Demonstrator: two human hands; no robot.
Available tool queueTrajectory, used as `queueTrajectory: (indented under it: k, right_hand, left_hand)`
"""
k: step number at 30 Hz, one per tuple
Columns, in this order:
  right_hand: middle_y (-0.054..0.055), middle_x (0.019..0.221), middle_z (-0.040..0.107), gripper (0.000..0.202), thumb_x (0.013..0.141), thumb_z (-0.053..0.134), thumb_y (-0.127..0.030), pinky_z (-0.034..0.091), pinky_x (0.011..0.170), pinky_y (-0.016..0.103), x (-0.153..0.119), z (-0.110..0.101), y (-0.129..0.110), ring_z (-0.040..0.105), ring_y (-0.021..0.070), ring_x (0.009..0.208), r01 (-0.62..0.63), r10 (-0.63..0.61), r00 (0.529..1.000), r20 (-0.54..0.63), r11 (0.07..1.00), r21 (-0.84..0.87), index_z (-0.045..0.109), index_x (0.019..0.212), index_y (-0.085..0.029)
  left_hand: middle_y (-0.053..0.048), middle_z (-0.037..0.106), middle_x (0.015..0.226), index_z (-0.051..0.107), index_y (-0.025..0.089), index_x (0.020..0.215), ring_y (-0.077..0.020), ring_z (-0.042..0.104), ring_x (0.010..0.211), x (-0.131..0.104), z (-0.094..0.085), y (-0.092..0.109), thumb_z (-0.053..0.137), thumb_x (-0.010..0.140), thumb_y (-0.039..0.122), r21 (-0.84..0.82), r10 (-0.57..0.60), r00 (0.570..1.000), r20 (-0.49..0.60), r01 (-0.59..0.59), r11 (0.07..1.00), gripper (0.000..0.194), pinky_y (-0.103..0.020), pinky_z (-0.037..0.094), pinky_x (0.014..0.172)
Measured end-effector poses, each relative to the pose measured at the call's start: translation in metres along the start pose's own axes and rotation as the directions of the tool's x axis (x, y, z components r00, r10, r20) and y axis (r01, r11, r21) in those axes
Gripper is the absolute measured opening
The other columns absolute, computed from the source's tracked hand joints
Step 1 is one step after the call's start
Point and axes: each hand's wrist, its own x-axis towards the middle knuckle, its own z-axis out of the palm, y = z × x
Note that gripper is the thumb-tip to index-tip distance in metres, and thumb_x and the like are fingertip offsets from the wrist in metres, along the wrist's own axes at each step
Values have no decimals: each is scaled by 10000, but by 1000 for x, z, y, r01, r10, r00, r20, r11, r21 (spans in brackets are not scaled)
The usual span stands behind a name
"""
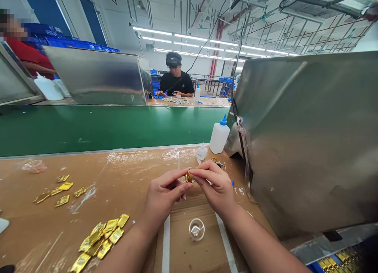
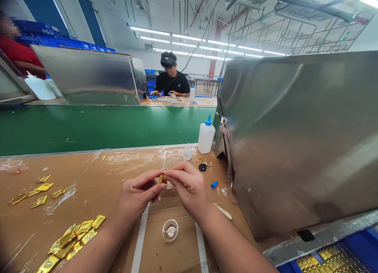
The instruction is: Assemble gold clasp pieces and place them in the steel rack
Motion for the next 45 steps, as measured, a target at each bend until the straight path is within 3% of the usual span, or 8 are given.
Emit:
queueTrajectory:
  k: [15, 25, 36, 45]
  right_hand:
    - [33, 904, 647, 281, 951, 645, -128, 511, 721, 291, -3, 3, 3, 619, 146, 835, 41, -41, 999, 9, 999, -24, 760, 1152, -287]
    - [23, 848, 608, 248, 951, 637, -110, 499, 677, 263, -7, 8, 5, 581, 125, 773, 84, -86, 996, -32, 995, -55, 753, 1132, -235]
    - [33, 825, 604, 163, 956, 638, -142, 488, 667, 259, -8, 9, 4, 574, 128, 755, 55, -56, 998, -34, 998, -36, 757, 1061, -178]
    - [20, 822, 601, 182, 945, 650, -121, 480, 655, 253, -7, 11, 6, 567, 116, 748, 56, -56, 997, -61, 998, -10, 758, 1070, -198]
  left_hand:
    - [16, 656, 625, 780, 246, 1113, -91, 554, 505, -2, -1, -1, 821, 814, 270, 49, 5, 1000, -13, -5, 999, 302, -177, 463, 491]
    - [-11, 750, 871, 788, 293, 1086, -117, 650, 712, -3, -1, -3, 848, 809, 289, 66, 75, 997, -22, -73, 995, 283, -182, 541, 646]
    - [-20, 769, 953, 795, 290, 1077, -143, 696, 840, -3, 3, -4, 836, 807, 284, 96, 87, 995, -50, -82, 992, 274, -166, 574, 732]
    - [-20, 773, 1026, 795, 293, 1064, -155, 716, 930, -5, 3, -7, 843, 799, 278, 87, 85, 993, -81, -78, 993, 270, -179, 588, 835]
